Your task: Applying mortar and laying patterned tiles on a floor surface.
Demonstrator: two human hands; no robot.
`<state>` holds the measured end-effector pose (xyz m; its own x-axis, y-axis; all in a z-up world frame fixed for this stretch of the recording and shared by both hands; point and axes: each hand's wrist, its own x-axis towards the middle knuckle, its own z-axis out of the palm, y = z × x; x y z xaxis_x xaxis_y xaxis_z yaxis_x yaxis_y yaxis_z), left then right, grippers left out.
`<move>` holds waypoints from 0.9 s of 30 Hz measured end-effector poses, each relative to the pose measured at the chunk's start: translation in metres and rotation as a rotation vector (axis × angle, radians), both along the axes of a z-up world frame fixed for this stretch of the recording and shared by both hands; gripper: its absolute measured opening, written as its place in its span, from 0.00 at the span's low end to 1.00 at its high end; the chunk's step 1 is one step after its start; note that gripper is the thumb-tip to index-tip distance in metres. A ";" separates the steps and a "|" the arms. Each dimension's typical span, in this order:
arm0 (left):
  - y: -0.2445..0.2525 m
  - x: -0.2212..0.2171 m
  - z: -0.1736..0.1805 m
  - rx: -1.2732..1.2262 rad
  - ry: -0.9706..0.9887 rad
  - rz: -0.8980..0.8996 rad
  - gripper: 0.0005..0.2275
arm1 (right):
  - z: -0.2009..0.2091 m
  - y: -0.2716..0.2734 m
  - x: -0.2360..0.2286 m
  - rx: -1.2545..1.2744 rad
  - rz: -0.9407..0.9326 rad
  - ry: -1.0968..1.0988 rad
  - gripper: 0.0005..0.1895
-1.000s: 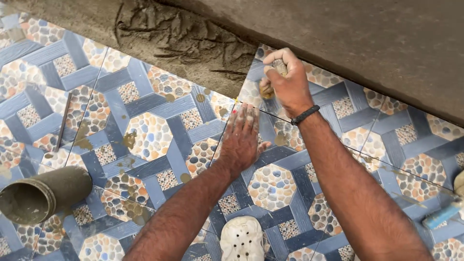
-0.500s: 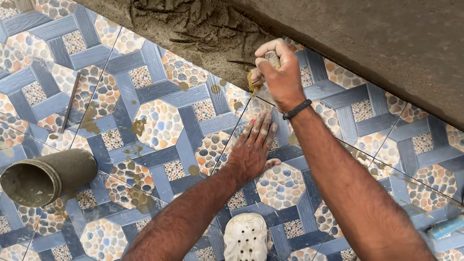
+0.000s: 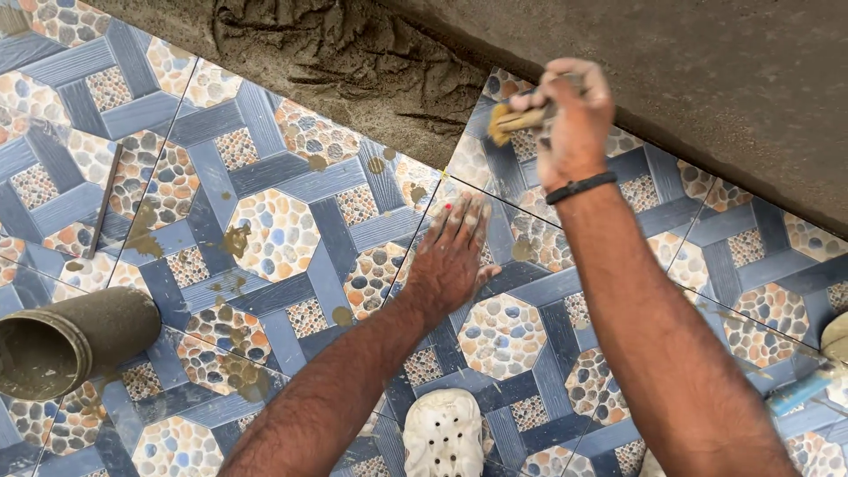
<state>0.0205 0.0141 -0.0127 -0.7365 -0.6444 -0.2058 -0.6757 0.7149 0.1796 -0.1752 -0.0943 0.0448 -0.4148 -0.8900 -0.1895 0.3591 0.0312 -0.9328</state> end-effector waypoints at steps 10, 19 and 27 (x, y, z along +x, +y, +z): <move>-0.019 -0.007 0.002 -0.109 -0.026 -0.036 0.38 | -0.036 0.023 -0.049 0.047 -0.130 0.202 0.05; -0.018 -0.015 -0.003 -0.112 0.003 -0.024 0.38 | -0.021 0.034 -0.062 0.058 -0.225 0.308 0.06; -0.019 -0.015 -0.005 -0.144 -0.040 -0.008 0.38 | -0.021 0.044 -0.081 0.068 -0.185 0.302 0.05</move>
